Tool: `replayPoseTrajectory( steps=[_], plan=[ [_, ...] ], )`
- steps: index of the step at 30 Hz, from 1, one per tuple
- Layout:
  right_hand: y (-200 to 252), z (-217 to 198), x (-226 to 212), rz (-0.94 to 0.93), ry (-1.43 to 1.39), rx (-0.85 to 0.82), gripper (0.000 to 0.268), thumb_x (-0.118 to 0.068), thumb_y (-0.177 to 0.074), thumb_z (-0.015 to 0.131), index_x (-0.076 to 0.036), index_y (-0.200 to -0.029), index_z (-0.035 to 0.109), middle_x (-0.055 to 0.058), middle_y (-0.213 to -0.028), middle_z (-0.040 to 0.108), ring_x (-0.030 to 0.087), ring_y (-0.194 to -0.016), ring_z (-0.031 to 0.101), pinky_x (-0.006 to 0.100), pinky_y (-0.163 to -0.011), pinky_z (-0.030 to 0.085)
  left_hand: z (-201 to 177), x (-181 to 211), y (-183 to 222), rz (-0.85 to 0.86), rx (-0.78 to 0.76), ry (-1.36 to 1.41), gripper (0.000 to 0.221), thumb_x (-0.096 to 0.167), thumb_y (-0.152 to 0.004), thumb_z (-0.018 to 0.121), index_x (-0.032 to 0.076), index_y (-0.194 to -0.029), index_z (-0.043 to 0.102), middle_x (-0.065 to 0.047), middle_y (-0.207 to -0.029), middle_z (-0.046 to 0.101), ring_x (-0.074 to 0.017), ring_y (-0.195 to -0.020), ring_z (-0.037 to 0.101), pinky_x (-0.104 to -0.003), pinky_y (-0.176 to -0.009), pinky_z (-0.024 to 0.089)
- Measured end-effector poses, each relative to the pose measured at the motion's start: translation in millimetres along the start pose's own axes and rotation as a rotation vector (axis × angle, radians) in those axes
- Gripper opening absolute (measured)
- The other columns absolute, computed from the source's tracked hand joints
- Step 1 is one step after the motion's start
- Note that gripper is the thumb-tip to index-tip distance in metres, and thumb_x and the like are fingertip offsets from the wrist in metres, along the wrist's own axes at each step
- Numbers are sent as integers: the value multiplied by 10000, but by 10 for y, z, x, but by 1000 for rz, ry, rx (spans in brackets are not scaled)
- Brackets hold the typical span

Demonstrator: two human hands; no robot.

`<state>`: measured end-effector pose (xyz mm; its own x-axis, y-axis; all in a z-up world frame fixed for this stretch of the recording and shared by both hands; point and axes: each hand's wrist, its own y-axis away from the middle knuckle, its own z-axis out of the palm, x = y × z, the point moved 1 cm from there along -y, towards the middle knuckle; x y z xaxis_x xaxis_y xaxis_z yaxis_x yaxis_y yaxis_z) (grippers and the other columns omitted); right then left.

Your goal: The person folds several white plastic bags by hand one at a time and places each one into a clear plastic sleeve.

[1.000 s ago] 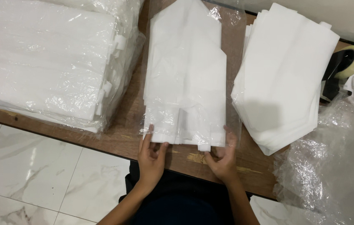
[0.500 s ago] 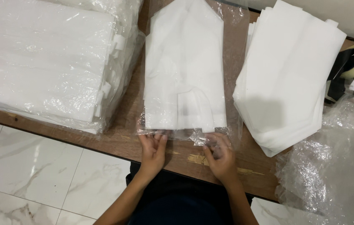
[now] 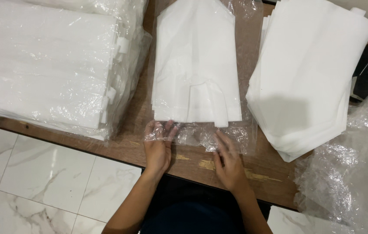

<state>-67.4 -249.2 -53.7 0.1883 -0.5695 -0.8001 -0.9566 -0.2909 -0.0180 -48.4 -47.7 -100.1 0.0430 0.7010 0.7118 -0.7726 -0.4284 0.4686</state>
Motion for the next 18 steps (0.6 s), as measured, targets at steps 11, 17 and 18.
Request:
replayPoseTrajectory(
  steps=[11,17,18],
  plan=[
    [160,378,605,128,614,21,622,-435,-923,519,-311,-1502,326,6,-1608,240,345,-1364,254,551,-1039,238,101,79,247,670,-605,-1280,482,6,-884,589,72,-1318,390,-188,-1385,458,-377,-1255,485,-462,-915,470],
    [30,247,240,278,552,-177,525,-457,-980,363,-285,-1472,295,-102,-1657,16,457,-1459,134,644,-1091,88,167,-17,329,1158,-749,-1663,586,-9,-911,535,-106,-1453,333,-280,-1527,334,-444,-1454,281,-578,-1190,257],
    [16,228,192,329,533,-235,670,-449,-996,340,-319,-1587,52,-100,-1658,-75,514,-1446,99,713,-1105,42,226,36,378,1233,-729,-1639,512,70,-976,525,-132,-1420,369,-356,-1488,352,-481,-1435,292,-571,-1195,268]
  ],
)
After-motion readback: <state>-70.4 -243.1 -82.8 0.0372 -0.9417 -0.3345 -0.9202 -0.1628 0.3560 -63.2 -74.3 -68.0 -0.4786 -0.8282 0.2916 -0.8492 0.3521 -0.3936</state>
